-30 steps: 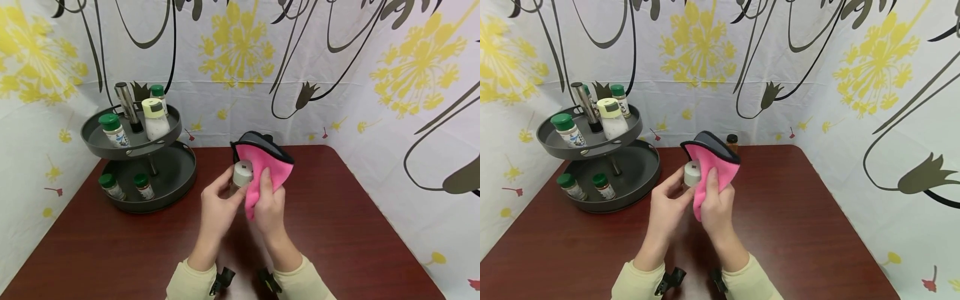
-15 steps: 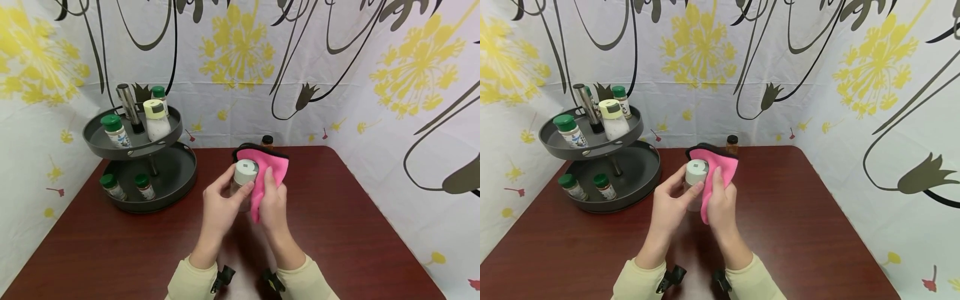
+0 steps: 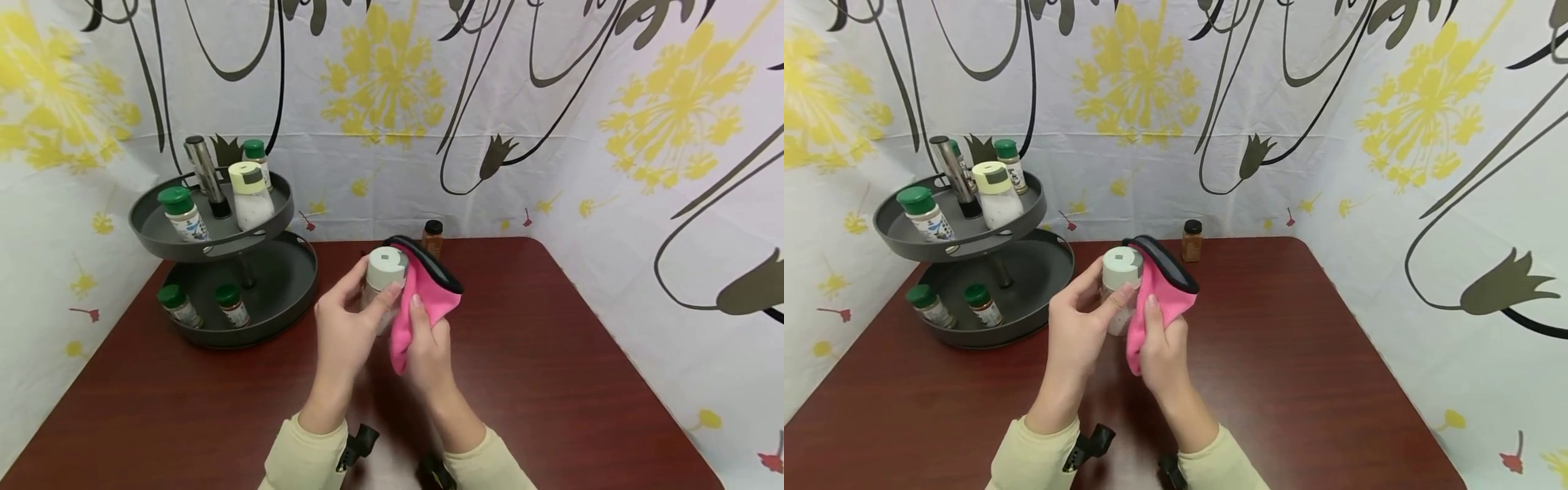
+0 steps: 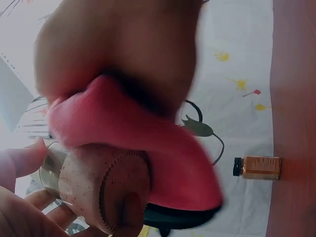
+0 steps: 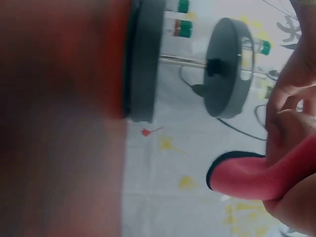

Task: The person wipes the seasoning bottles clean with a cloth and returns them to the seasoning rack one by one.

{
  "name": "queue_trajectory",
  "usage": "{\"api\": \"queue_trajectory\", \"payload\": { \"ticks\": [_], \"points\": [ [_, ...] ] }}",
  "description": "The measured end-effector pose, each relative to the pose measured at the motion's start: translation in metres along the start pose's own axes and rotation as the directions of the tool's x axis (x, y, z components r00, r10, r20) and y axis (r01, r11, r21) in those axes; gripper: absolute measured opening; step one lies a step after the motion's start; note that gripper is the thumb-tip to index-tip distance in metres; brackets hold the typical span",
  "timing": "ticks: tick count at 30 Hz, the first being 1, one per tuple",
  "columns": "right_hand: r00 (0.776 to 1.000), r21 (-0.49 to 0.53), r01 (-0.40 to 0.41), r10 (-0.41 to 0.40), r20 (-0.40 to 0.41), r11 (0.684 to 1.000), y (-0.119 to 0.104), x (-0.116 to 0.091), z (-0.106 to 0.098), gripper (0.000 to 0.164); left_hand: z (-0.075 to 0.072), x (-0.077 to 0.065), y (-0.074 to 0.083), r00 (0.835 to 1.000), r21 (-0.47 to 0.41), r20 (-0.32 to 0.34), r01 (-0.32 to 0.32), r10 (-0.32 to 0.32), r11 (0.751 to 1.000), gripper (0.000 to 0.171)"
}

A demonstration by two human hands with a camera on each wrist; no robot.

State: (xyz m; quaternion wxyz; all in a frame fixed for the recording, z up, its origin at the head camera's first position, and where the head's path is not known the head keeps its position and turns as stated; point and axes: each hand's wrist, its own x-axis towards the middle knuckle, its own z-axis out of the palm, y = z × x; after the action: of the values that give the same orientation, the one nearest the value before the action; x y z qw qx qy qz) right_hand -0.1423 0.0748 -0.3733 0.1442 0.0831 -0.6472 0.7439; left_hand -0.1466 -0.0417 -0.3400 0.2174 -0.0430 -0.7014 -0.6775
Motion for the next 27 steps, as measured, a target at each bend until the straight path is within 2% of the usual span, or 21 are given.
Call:
{"api": "queue_trajectory", "payload": {
  "ticks": [3,5,8,12,14,17,21,23,27],
  "points": [
    [0.998,-0.026,-0.06,0.059,-0.029,0.998,-0.001,0.002,-0.005,0.057,0.003,0.001,-0.002,1.0,0.0,0.006,0.001,-0.001,1.0,0.057],
    [0.997,-0.01,-0.063,0.062,-0.044,0.998,-0.009,0.006,-0.007,0.056,0.006,-0.001,-0.004,1.0,-0.007,0.023,0.004,-0.004,1.0,0.057],
    [0.998,0.024,-0.009,0.011,-0.068,1.0,-0.03,0.013,-0.007,0.057,0.012,-0.004,-0.006,0.999,-0.011,0.052,0.002,-0.002,1.0,0.058],
    [0.985,0.052,0.118,-0.11,-0.131,0.992,-0.054,0.018,-0.005,0.051,0.016,-0.008,-0.005,0.997,0.011,0.071,-0.017,0.016,1.0,0.057],
    [0.979,0.061,0.162,-0.152,-0.138,0.985,-0.056,0.016,-0.002,0.049,0.016,-0.009,-0.005,0.997,0.014,0.065,-0.036,0.035,0.999,0.056],
    [0.978,0.046,0.183,-0.177,-0.112,0.982,-0.045,0.009,0.002,0.043,0.013,-0.009,-0.004,0.998,0.001,0.045,-0.047,0.047,0.999,0.054],
    [0.989,0.034,0.136,-0.134,-0.061,0.99,-0.021,0.0,0.004,0.034,0.006,-0.005,-0.005,1.0,-0.027,0.026,-0.005,0.006,1.0,0.054],
    [0.996,0.025,0.076,-0.075,-0.038,0.997,-0.011,-0.003,0.002,0.034,0.003,-0.003,-0.006,0.999,-0.033,0.021,0.029,-0.028,0.999,0.054],
    [0.996,-0.081,-0.085,0.083,-0.032,0.993,0.0,-0.001,-0.005,0.036,0.0,0.002,-0.011,0.998,-0.044,-0.004,0.06,-0.06,0.997,0.055]
  ]
}}
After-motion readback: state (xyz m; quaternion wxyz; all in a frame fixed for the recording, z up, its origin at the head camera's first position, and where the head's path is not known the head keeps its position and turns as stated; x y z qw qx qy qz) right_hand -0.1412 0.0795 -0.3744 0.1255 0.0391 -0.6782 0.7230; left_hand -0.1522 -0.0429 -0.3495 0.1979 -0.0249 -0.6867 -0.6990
